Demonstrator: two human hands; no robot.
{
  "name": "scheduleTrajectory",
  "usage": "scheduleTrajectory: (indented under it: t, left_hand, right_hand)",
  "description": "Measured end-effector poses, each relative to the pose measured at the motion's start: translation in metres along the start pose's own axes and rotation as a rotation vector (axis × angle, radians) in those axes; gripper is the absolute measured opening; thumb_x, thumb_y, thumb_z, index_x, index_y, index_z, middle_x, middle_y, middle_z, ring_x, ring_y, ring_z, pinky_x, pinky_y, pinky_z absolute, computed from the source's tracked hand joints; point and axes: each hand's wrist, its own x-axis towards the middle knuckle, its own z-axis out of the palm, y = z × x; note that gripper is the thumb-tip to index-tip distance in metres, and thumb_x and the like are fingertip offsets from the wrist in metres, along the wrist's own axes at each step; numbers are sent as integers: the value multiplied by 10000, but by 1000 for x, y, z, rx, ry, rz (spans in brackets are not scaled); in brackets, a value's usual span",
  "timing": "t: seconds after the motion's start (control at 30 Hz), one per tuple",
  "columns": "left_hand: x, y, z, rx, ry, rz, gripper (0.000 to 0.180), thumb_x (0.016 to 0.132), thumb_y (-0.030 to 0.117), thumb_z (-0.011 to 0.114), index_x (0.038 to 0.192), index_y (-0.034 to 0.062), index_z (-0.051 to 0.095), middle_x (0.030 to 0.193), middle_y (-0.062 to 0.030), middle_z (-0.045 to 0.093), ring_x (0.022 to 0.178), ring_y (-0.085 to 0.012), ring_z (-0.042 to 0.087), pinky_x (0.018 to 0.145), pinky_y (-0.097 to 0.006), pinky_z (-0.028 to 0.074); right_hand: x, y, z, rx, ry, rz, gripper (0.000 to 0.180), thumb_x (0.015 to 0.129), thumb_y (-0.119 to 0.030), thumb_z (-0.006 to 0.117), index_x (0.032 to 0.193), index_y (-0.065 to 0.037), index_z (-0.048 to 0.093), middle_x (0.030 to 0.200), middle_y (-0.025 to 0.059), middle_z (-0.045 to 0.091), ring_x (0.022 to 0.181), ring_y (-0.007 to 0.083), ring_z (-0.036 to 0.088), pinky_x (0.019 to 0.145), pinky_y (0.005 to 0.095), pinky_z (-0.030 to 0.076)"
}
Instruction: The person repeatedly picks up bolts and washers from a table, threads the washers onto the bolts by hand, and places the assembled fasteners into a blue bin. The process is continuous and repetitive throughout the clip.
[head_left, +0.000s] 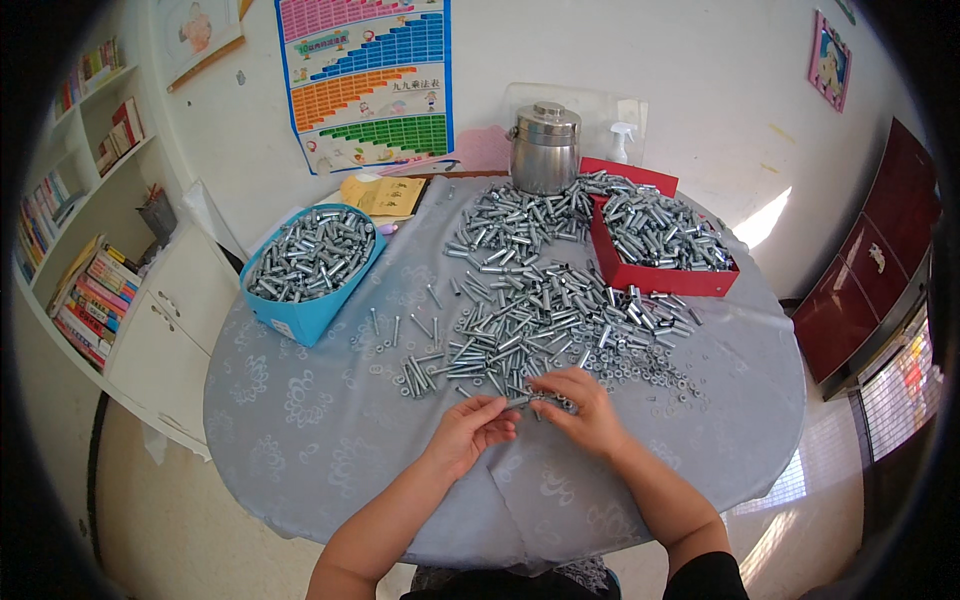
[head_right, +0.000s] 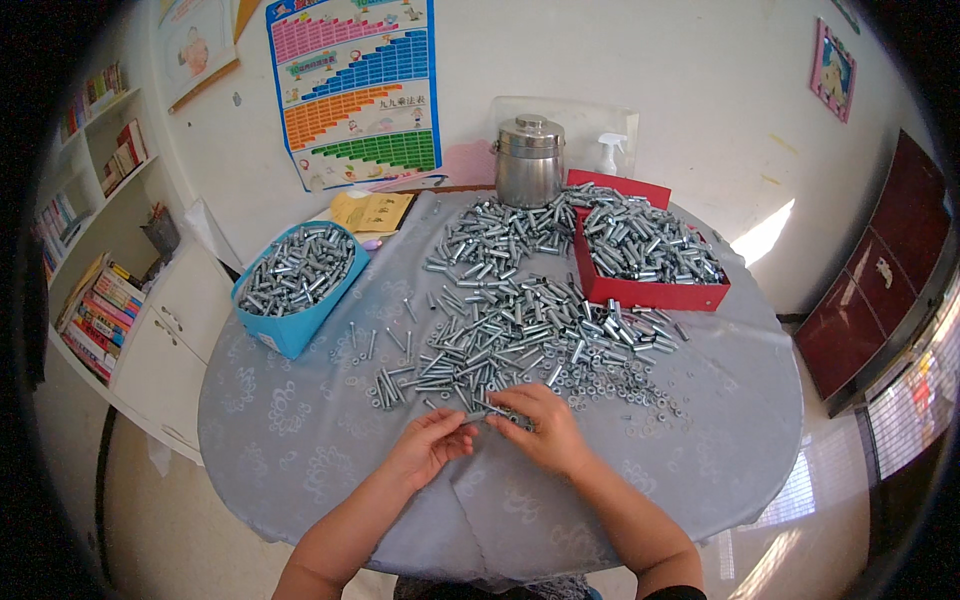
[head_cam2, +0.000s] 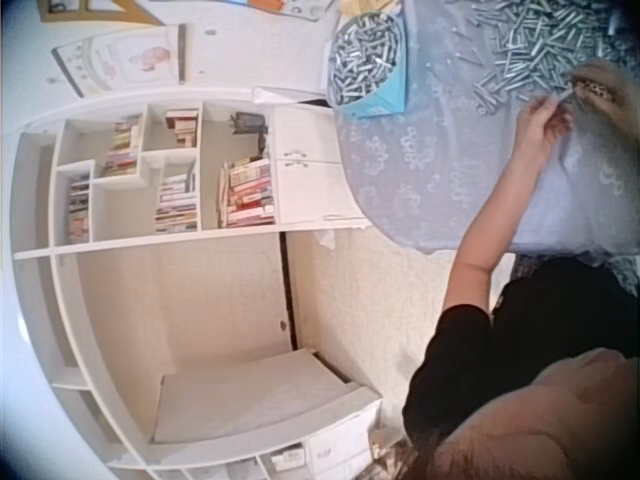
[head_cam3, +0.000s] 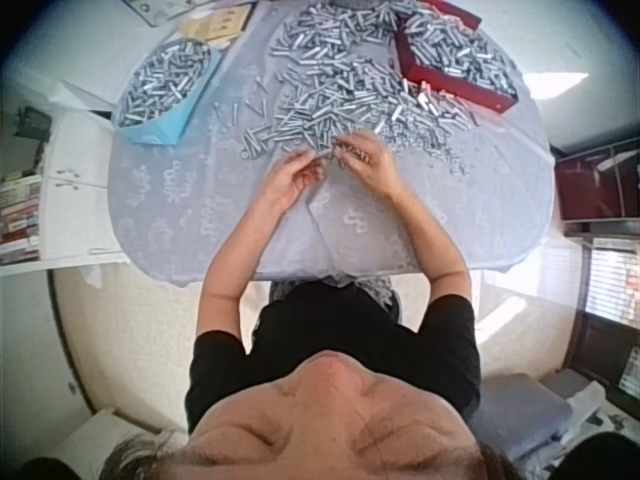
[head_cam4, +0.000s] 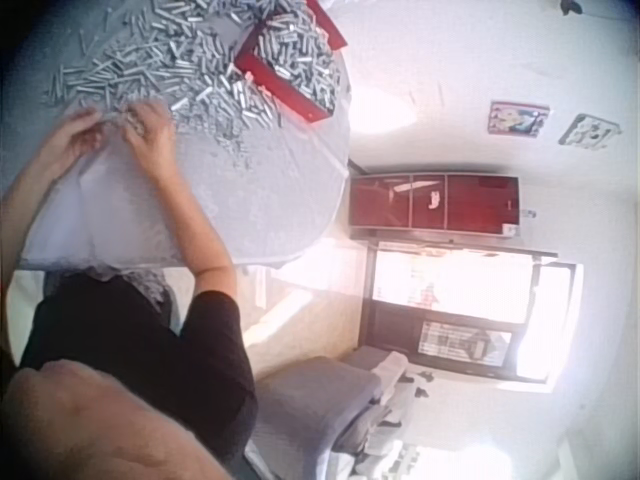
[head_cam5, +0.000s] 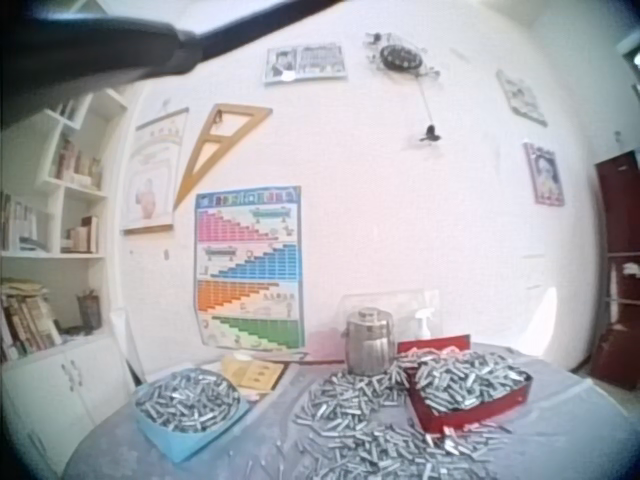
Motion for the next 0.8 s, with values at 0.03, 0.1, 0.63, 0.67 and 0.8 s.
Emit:
scheduleTrajectory:
  t: [0.03, 0.1, 0.63, 0.67, 0.8]
  left_hand:
    - [0, 0, 0, -3, 9, 20, 111, 847, 116, 564, 914, 28, 572, 859, -139, 630, 722, -179, 622, 667, -302, 536]
    - [1, 1, -2, -15, 57, 59, 106, 844, 115, 568, 904, 27, 571, 849, -135, 630, 714, -175, 621, 659, -302, 537]
    - [2, 3, 0, -3, 88, 79, 105, 829, 94, 586, 892, 17, 554, 848, -143, 622, 691, -174, 610, 645, -311, 536]
    - [2, 2, 0, 3, 92, 83, 103, 832, 97, 582, 895, 18, 558, 847, -141, 624, 687, -172, 611, 638, -309, 536]
    - [2, 1, 1, 20, 107, 82, 104, 836, 102, 575, 900, 21, 564, 849, -140, 627, 678, -167, 612, 625, -306, 535]
  right_hand:
    - [1, 2, -3, 4, -55, 32, 188, 701, -135, 698, 873, -65, 666, 821, 74, 629, 781, 221, 578, 688, 314, 450]
    - [2, 10, -15, 13, -165, 95, 171, 687, -138, 708, 845, -81, 676, 822, 51, 620, 787, 205, 567, 696, 308, 440]
    - [-2, 20, -29, -291, -471, 11, 121, 648, -174, 701, 740, -104, 665, 769, 33, 590, 802, 219, 546, 729, 342, 409]
    - [-2, 20, -29, -291, -465, 2, 124, 648, -173, 701, 743, -102, 663, 767, 35, 590, 799, 221, 546, 728, 341, 410]
    - [-2, 26, -29, -212, -534, 80, 151, 643, -178, 706, 763, -99, 660, 766, 37, 594, 793, 228, 549, 736, 344, 407]
